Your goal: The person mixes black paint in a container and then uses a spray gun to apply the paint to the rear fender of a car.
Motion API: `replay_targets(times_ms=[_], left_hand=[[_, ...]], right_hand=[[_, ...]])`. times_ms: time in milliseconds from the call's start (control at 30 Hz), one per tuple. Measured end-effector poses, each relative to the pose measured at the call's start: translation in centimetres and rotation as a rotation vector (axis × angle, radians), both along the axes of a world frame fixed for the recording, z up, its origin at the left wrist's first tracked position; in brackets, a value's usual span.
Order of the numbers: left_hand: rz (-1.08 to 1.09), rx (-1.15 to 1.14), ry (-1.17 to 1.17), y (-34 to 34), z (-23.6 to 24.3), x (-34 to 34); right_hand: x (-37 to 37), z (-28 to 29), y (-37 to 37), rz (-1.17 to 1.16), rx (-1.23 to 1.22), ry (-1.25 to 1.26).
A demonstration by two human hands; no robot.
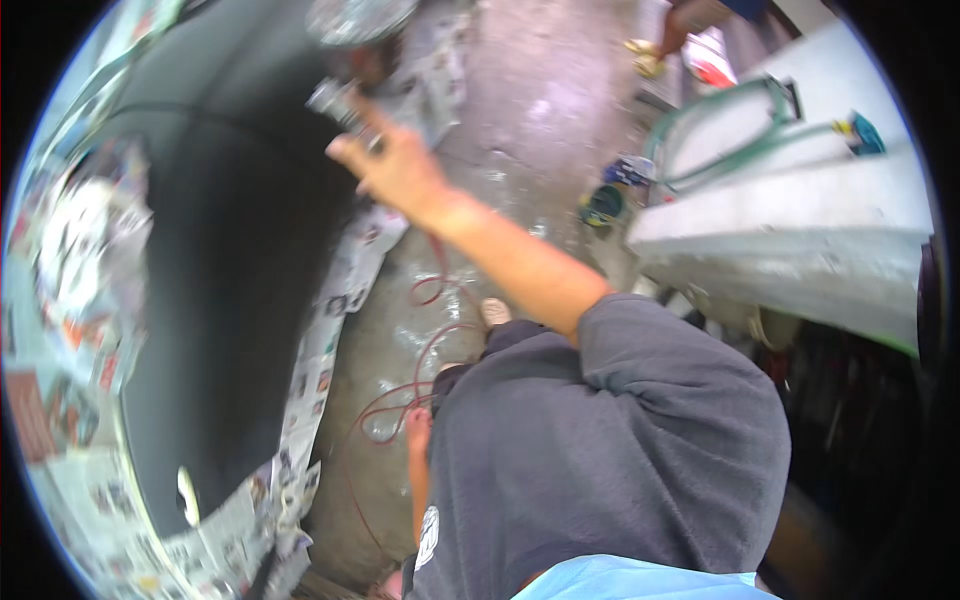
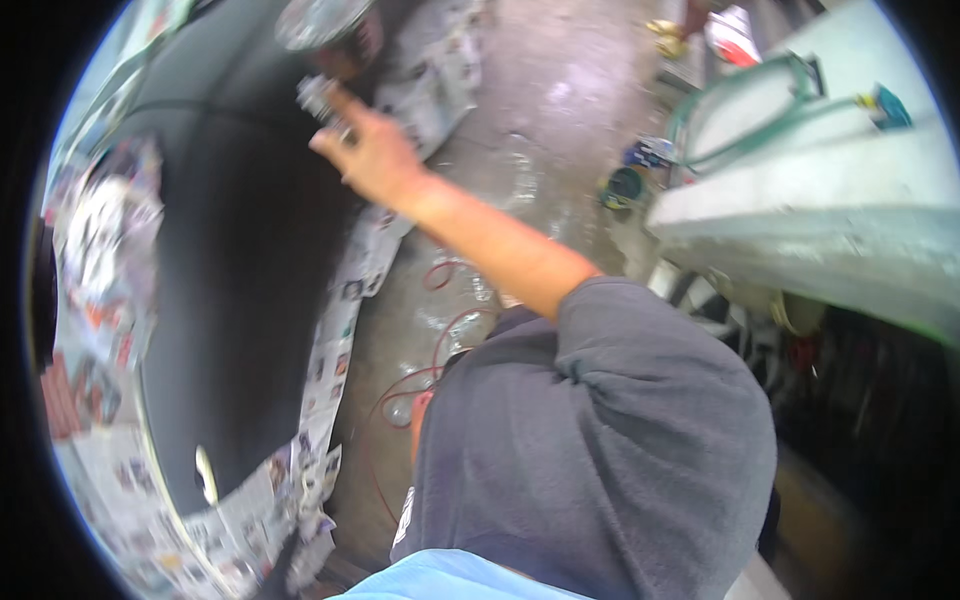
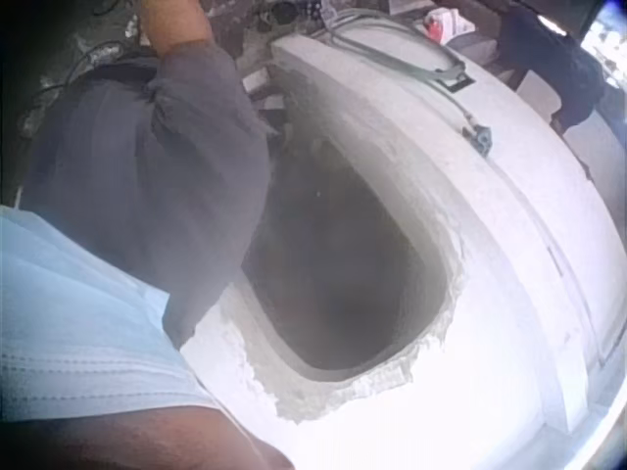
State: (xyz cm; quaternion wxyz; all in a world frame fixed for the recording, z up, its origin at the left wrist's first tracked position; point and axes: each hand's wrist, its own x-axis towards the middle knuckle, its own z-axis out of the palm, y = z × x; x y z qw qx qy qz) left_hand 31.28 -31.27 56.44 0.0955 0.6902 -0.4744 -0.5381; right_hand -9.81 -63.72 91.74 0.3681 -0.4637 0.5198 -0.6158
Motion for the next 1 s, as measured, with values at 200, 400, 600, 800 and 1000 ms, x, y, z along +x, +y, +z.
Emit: replay_targets(times_ms=[200,400,600,800,1000], left_hand=[[0.069,0.061,0.087,-7.2,-1.6,-4.8],[-0.140,-0.154,-0.016,-11.0,5.6,-9.3],[0.022,-0.017,0.304,-13.7,12.7,-14.6],[0.137,-0.022,0.561,-11.4,15.9,-13.0],[0.016,-0.036,0.875,-12.7,17.0,-8.8]], right_hand=[[-0.9,-10.2,6.1,-0.068,-0.105,0.163],[0.7,-9.2,10.9,0.214,0.392,-0.128],[4.6,-13.2,12.0,0.187,0.387,-0.321],[11.1,-13.5,14.9,0.360,0.393,-0.325],[16.4,-12.7,16.1,0.410,0.244,-0.232]])
